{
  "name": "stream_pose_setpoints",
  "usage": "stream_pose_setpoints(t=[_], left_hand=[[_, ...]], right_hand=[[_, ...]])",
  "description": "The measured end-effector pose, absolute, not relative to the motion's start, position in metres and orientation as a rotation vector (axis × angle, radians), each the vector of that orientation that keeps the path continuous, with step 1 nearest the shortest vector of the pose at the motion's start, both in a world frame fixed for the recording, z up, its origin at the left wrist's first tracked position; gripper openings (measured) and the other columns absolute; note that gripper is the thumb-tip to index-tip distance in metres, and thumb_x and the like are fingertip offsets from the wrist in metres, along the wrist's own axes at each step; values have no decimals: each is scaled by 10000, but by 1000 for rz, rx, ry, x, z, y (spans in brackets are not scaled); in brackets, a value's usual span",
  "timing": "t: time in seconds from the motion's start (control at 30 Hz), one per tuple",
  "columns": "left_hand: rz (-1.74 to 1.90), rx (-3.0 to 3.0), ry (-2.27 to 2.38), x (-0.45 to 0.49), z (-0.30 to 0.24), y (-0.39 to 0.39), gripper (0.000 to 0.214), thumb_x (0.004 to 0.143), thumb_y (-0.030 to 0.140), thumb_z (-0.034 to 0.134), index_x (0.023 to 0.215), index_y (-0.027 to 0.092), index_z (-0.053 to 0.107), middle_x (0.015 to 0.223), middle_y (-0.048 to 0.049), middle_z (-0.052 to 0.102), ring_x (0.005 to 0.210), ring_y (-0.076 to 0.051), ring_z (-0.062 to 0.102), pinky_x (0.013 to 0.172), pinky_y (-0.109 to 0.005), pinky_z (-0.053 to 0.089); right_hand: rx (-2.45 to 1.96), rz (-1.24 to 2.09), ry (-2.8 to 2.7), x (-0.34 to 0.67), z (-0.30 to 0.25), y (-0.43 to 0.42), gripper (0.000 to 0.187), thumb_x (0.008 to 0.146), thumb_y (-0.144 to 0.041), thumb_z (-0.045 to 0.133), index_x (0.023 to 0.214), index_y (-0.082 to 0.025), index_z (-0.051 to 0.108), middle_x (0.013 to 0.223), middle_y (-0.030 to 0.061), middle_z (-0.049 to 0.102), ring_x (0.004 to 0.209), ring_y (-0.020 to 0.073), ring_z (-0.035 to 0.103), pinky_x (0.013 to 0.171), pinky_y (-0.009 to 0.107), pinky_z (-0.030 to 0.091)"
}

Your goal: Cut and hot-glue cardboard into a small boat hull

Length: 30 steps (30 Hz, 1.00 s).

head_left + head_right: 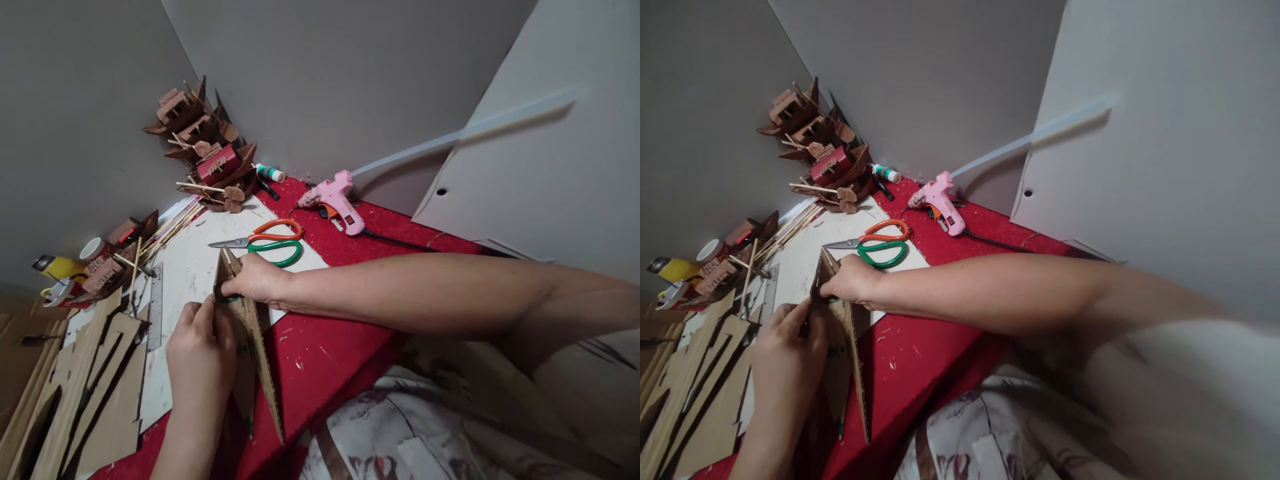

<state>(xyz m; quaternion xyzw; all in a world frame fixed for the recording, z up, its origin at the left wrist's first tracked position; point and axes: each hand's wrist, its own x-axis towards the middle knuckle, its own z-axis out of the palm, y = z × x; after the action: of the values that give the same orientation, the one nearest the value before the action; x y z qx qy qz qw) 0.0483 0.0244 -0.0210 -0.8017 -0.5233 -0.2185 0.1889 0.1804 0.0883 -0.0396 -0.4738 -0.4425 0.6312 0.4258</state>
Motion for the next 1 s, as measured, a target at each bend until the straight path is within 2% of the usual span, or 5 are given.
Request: stream_pose_setpoints(t=[0.23,0.47,0.63,0.73,1.0], left_hand=[[-215,-2121,-1479,61,-21,16,198,870,141,482,864,120,679,696,-50,573,553,-182,545,489,-284,338],[-66,-2087,-1506,70,-24,13,200,834,75,492,911,86,677,749,-95,608,688,-239,625,501,-287,383],[-493,-2410,-1784,48,-11,20,251,840,235,513,972,121,694,761,-62,655,624,-192,608,548,-275,437],[-740,-2509,-2120,35,-1,24,299,818,333,542,995,149,698,662,-9,665,517,-152,558,478,-244,417],[-1073,-2271,-2164,35,-2,27,233,755,359,604,772,154,714,538,28,585,475,-123,499,464,-224,395]], right_hand=[[-1288,1542,-1156,181,-38,86,176,570,-136,709,655,-158,557,603,-13,586,550,142,563,459,222,427],[-1267,1561,-1171,181,-37,86,141,603,-101,686,658,-146,565,615,-11,599,548,131,557,496,226,453],[-1194,1595,-1170,186,-29,87,133,626,-76,693,690,-140,594,697,5,662,600,124,596,568,222,498],[-1131,1615,-1131,191,-22,89,124,663,-76,696,720,-136,605,749,17,681,644,121,612,621,222,516],[-861,1711,-982,190,-17,83,73,700,-89,618,745,-139,645,702,1,660,610,119,597,621,236,511]])
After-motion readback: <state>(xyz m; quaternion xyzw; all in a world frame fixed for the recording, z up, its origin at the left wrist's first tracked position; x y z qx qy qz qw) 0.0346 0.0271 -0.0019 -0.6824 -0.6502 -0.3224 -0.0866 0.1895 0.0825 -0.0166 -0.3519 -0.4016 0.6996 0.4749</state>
